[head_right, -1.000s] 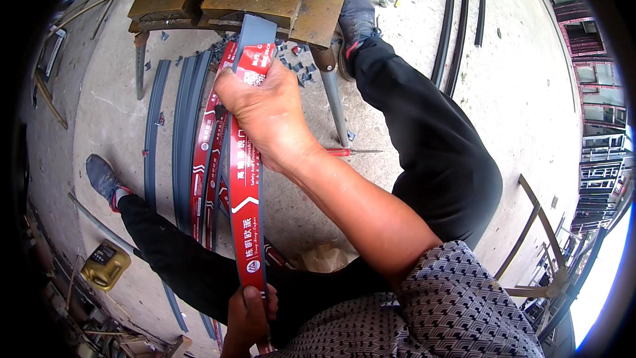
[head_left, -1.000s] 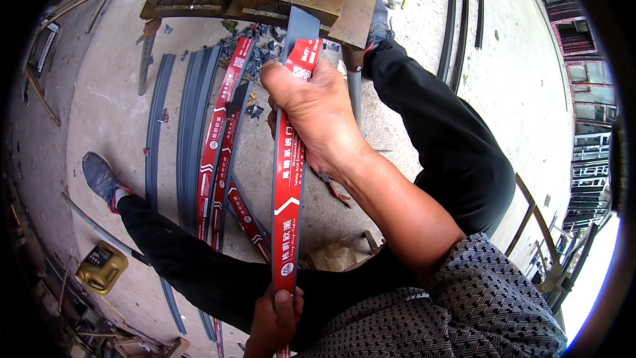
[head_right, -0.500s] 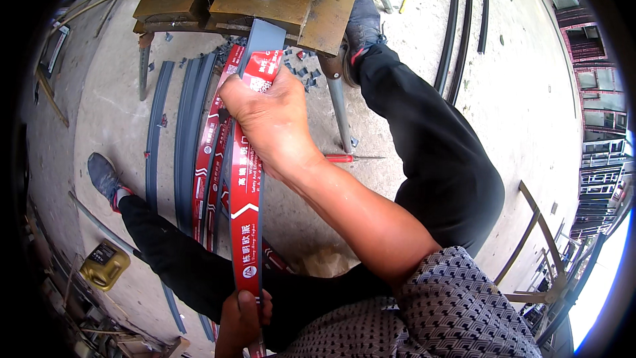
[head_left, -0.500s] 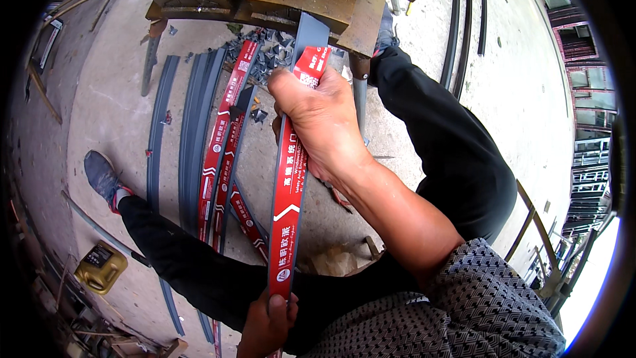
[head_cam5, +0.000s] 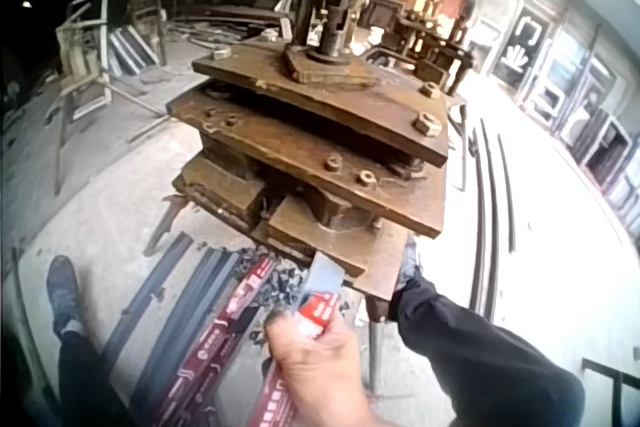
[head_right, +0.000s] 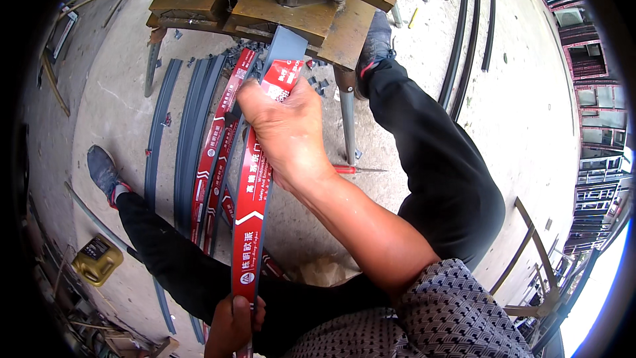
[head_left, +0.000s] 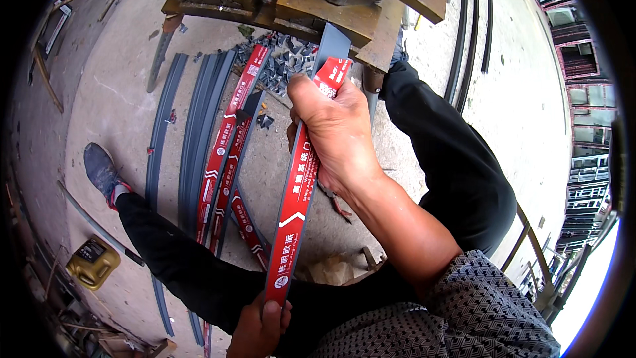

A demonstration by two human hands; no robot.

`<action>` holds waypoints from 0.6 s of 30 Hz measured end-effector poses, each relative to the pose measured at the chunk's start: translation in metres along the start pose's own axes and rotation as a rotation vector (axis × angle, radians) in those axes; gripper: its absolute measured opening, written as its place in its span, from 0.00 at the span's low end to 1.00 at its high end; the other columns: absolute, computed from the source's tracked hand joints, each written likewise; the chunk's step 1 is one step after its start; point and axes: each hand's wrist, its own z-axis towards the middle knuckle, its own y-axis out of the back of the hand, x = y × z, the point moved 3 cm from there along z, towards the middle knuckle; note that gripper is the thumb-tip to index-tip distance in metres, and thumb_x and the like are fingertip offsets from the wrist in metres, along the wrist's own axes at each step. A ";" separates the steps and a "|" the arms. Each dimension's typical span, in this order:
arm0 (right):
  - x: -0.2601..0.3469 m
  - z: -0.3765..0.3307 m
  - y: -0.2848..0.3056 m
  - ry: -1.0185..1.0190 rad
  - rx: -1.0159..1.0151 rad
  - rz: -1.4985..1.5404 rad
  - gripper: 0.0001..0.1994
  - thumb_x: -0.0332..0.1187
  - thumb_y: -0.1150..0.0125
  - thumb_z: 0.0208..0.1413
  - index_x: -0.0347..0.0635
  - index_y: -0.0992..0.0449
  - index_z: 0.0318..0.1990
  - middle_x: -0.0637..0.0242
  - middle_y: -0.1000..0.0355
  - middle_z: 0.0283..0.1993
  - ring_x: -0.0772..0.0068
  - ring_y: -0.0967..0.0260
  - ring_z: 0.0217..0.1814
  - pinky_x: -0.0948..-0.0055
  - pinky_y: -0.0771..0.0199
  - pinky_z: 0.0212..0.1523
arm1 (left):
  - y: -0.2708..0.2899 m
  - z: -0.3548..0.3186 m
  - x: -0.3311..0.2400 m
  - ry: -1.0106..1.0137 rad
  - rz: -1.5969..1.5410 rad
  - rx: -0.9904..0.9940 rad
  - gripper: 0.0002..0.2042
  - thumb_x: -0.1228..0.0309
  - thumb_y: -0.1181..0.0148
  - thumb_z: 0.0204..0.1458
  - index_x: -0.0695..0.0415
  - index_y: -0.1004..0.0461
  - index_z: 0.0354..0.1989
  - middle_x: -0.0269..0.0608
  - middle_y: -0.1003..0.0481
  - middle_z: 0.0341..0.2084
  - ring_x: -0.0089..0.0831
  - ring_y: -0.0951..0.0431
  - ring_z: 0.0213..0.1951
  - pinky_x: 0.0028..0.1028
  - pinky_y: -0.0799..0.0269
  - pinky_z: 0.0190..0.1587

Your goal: The person sits on the floor and uses a manual metal cutting machine to cut a long gray metal profile. They then use pliers to trim and deburr the cut edge of the profile.

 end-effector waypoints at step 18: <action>-0.003 0.001 0.000 -0.036 0.014 0.031 0.13 0.39 0.32 0.64 0.44 0.31 0.41 0.68 0.31 0.23 0.73 0.33 0.13 0.74 0.30 0.13 | 0.008 -0.003 0.010 -0.220 -0.001 -0.026 0.26 0.43 0.52 0.69 0.58 0.23 0.42 0.32 0.26 0.24 0.22 0.26 0.25 0.25 0.32 0.28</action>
